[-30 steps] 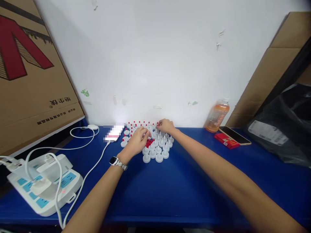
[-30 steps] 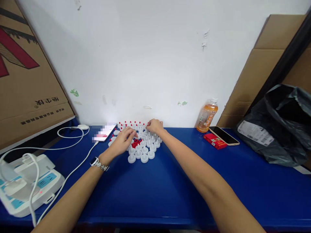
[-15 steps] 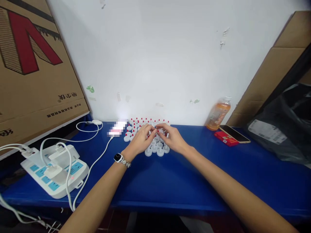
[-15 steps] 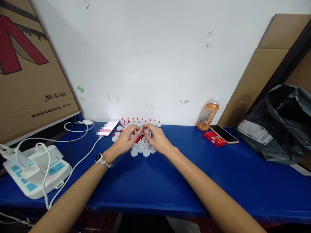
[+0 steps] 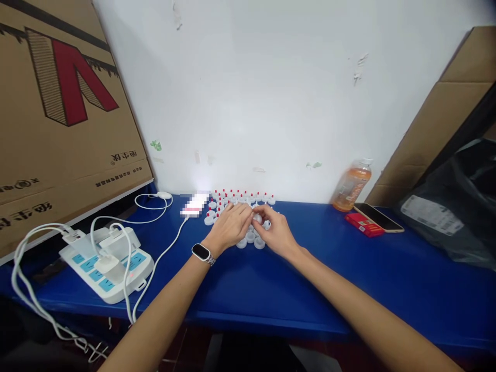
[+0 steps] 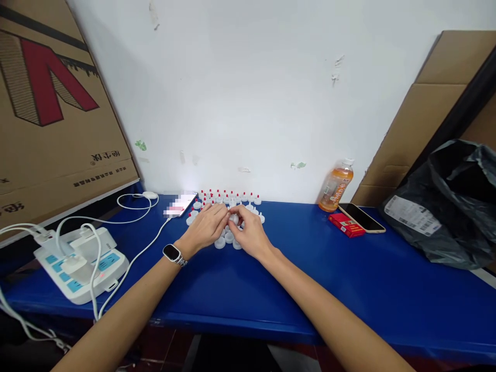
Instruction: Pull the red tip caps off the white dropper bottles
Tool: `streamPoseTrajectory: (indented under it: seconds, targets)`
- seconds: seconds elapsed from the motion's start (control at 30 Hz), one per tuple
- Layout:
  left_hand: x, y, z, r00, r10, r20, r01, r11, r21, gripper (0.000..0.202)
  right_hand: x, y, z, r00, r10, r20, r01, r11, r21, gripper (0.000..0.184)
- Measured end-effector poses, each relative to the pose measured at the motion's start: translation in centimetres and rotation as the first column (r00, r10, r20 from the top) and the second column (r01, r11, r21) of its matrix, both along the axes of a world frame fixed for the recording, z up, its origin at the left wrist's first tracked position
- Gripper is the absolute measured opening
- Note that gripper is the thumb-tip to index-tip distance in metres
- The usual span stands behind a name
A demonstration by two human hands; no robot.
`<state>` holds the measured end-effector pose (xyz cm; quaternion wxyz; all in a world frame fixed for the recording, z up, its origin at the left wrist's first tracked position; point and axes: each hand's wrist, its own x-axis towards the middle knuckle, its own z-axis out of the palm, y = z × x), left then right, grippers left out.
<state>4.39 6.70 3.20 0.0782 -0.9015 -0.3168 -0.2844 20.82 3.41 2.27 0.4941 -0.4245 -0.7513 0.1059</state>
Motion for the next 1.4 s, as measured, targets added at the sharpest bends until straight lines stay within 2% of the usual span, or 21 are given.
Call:
streamPoseTrajectory:
  seconds: [0.1, 0.2, 0.23, 0.33, 0.4, 0.53, 0.77, 0.87, 0.97, 1.07, 1.17, 1.27, 1.4]
  targets:
    - [0.3, 0.3, -0.4, 0.975, 0.03, 0.22, -0.003, 0.992, -0.124, 0.039, -0.1, -0.2, 0.5, 0.995, -0.029, 0.097, 0.019, 0.994, 0.104, 0.022]
    - [-0.3, 1.4, -0.6, 0.848, 0.168, 0.503, -0.016, 0.956, -0.292, 0.046, 0.4, 0.0, 0.6, 0.988, -0.098, 0.122, 0.078, 0.984, 0.159, 0.024]
    - [-0.7, 1.9, -0.6, 0.825, 0.193, 0.531, -0.027, 0.952, -0.305, 0.046, 0.8, 0.2, 0.6, 0.987, -0.12, 0.107, 0.103, 0.983, 0.15, 0.023]
    - [-1.7, 3.1, -0.9, 0.913, 0.195, 0.357, -0.115, 0.965, -0.234, 0.036, 1.7, 1.0, 0.1, 0.985, -0.174, 0.021, 0.172, 0.982, 0.074, 0.015]
    - [-1.9, 3.6, -1.3, 0.963, 0.153, 0.223, -0.114, 0.977, -0.178, 0.026, 2.1, 1.5, -0.2, 0.978, -0.206, -0.027, 0.206, 0.978, 0.013, 0.014]
    - [-1.6, 3.6, -2.1, 0.988, 0.105, 0.113, -0.084, 0.981, -0.172, 0.023, 2.6, 2.3, -0.5, 0.976, -0.205, -0.065, 0.201, 0.977, -0.073, 0.016]
    - [-2.4, 3.2, -1.9, 0.966, 0.08, 0.248, -0.026, 0.976, -0.216, 0.025, 3.6, 3.1, -0.5, 0.957, -0.281, -0.077, 0.281, 0.96, -0.012, 0.02]
    - [-2.5, 3.3, -2.0, 0.966, 0.058, 0.254, 0.004, 0.971, -0.238, 0.024, 4.0, 4.9, -0.4, 0.952, -0.29, -0.093, 0.285, 0.956, -0.068, 0.018]
    - [-2.2, 3.5, -2.4, 0.963, 0.043, 0.267, 0.029, 0.965, -0.259, 0.024, 4.7, 8.0, -0.1, 0.938, -0.337, -0.084, 0.322, 0.935, -0.148, 0.017]
    - [-2.0, 3.5, -2.4, 0.955, 0.045, 0.294, 0.038, 0.962, -0.271, 0.024, 5.1, 11.2, -0.1, 0.935, -0.354, 0.037, 0.354, 0.915, -0.194, 0.017]
    - [-1.7, 3.0, -2.0, 0.944, 0.02, 0.329, 0.07, 0.963, -0.26, 0.023, 4.9, 13.7, -0.4, 0.899, -0.404, 0.17, 0.436, 0.864, -0.251, 0.017]
    - [-1.5, 2.6, -1.6, 0.932, 0.001, 0.361, 0.093, 0.965, -0.243, 0.023, 4.5, 14.9, -1.0, 0.846, -0.441, 0.299, 0.516, 0.818, -0.254, 0.018]
    - [-1.3, 2.4, -1.6, 0.93, 0.006, 0.367, 0.097, 0.96, -0.261, 0.021, 4.2, 15.6, -1.7, 0.803, -0.417, 0.425, 0.551, 0.791, -0.266, 0.02]
